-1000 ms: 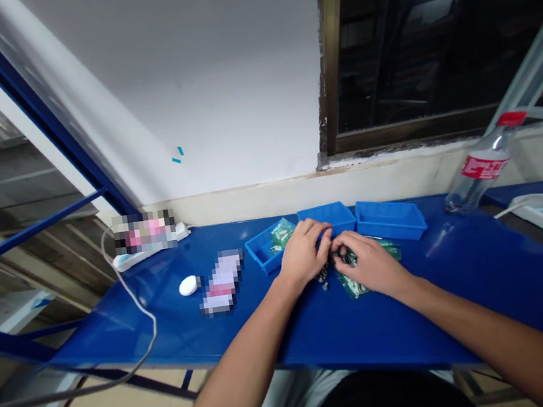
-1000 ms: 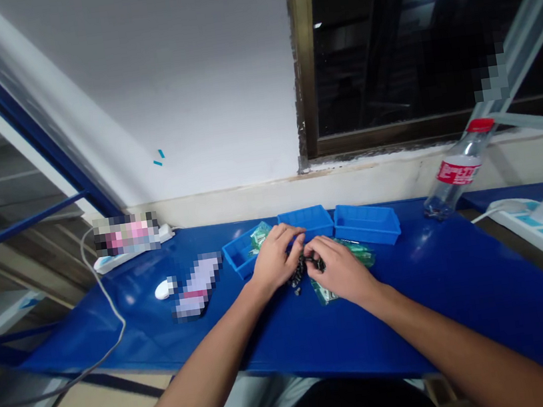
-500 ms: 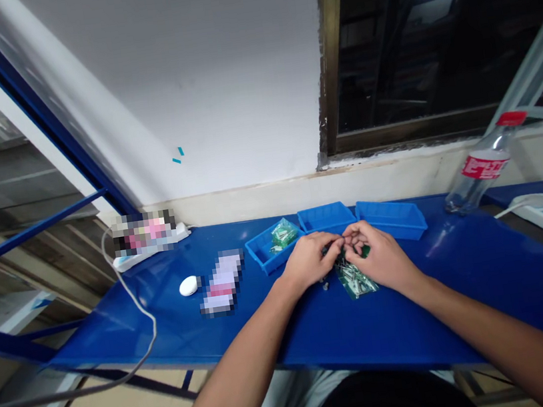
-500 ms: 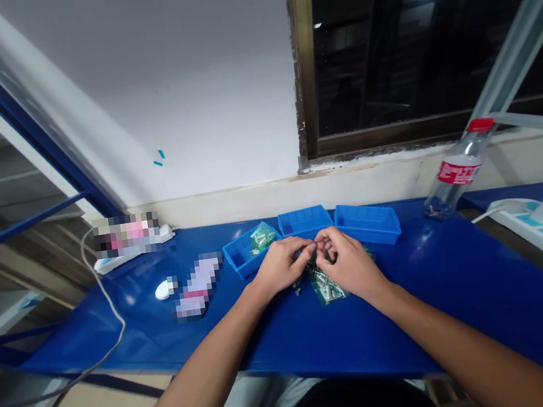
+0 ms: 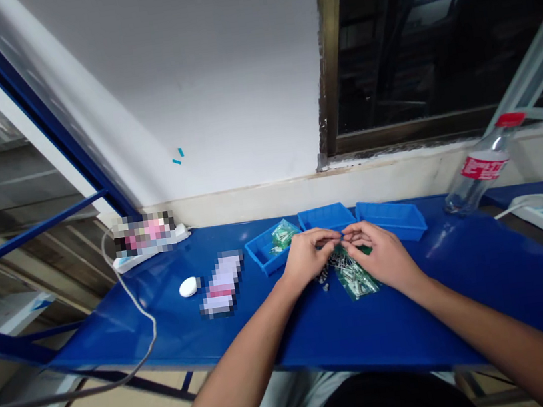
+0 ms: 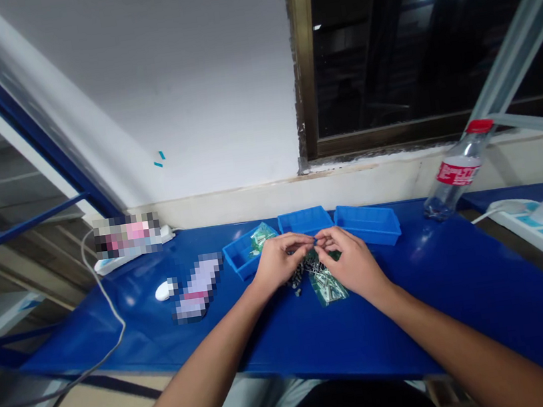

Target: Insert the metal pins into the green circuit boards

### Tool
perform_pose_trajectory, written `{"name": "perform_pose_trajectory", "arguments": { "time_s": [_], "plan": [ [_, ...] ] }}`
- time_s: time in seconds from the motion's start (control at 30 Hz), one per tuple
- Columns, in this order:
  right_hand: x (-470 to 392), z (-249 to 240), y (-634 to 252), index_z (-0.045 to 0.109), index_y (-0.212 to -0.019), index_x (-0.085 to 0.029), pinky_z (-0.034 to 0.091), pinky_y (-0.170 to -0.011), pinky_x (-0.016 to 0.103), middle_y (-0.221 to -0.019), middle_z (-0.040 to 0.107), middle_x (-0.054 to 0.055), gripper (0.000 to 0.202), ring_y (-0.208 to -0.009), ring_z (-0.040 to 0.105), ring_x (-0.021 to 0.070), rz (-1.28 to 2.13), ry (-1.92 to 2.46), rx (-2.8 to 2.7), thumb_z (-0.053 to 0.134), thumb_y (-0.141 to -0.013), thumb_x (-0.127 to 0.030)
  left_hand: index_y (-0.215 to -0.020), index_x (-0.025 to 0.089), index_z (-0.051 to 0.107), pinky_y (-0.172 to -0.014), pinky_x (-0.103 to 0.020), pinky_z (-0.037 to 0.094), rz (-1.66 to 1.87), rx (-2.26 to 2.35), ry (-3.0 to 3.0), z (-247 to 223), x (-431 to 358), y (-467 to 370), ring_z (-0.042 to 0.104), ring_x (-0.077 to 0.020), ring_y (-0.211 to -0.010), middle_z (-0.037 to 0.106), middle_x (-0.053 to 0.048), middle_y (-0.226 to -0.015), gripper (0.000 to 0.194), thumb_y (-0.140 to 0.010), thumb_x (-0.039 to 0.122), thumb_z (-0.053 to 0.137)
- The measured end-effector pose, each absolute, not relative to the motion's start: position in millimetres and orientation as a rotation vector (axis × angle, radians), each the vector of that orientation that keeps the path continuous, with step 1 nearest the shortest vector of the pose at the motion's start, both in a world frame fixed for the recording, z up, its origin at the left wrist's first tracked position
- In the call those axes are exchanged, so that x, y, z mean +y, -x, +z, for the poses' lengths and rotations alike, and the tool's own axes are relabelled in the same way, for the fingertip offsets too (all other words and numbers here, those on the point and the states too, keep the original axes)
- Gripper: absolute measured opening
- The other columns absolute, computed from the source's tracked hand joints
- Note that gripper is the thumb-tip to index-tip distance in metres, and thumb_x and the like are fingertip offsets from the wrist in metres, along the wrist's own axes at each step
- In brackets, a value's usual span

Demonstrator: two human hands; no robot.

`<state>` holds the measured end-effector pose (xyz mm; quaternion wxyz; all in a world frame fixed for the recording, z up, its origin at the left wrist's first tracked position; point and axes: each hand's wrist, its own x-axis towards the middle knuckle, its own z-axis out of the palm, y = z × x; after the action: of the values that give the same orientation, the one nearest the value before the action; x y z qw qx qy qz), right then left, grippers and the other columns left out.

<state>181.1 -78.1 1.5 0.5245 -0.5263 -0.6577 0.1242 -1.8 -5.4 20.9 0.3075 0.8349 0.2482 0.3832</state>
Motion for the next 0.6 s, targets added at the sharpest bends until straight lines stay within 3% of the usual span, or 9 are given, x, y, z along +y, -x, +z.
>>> {"name": "perform_pose_trajectory", "arguments": {
  "time_s": [0.23,0.5,0.6],
  "plan": [
    [-78.1,1.2,-182.4,0.066,-0.103,-0.022,0.065,-0.082,0.040,-0.098,0.075,0.008,0.016,-0.084,0.074,0.0222,0.322,1.306,-1.561,0.066,-0.089,-0.031,-0.108,0.021,0.080,-0.091,-0.033,0.061,0.939,0.690,-2.065,11.1,-1.8,0.9,0.077,-0.0226,-0.098,0.081,-0.005,-0.107,0.022,-0.093,0.031,0.068],
    [-80.1,3.6,-179.1,0.065,-0.102,-0.022,0.063,-0.076,0.037,-0.095,0.074,0.007,0.016,-0.079,0.072,0.0213,0.211,1.322,-1.559,0.066,-0.089,-0.031,-0.113,0.016,0.072,-0.095,-0.034,0.060,0.914,0.580,-1.875,10.7,-5.0,-2.9,0.077,-0.0216,-0.102,0.080,-0.010,-0.108,0.021,-0.093,0.017,0.065],
    [-80.3,5.0,-177.2,0.065,-0.101,-0.022,0.060,-0.070,0.035,-0.093,0.071,0.007,0.014,-0.075,0.068,0.0203,0.116,1.324,-1.605,0.062,-0.088,-0.025,-0.125,0.017,0.063,-0.093,-0.034,0.061,0.900,0.552,-1.864,11.6,-8.7,-3.6,0.077,-0.0217,-0.103,0.079,-0.011,-0.113,0.031,-0.094,0.019,0.065]
  ]
}}
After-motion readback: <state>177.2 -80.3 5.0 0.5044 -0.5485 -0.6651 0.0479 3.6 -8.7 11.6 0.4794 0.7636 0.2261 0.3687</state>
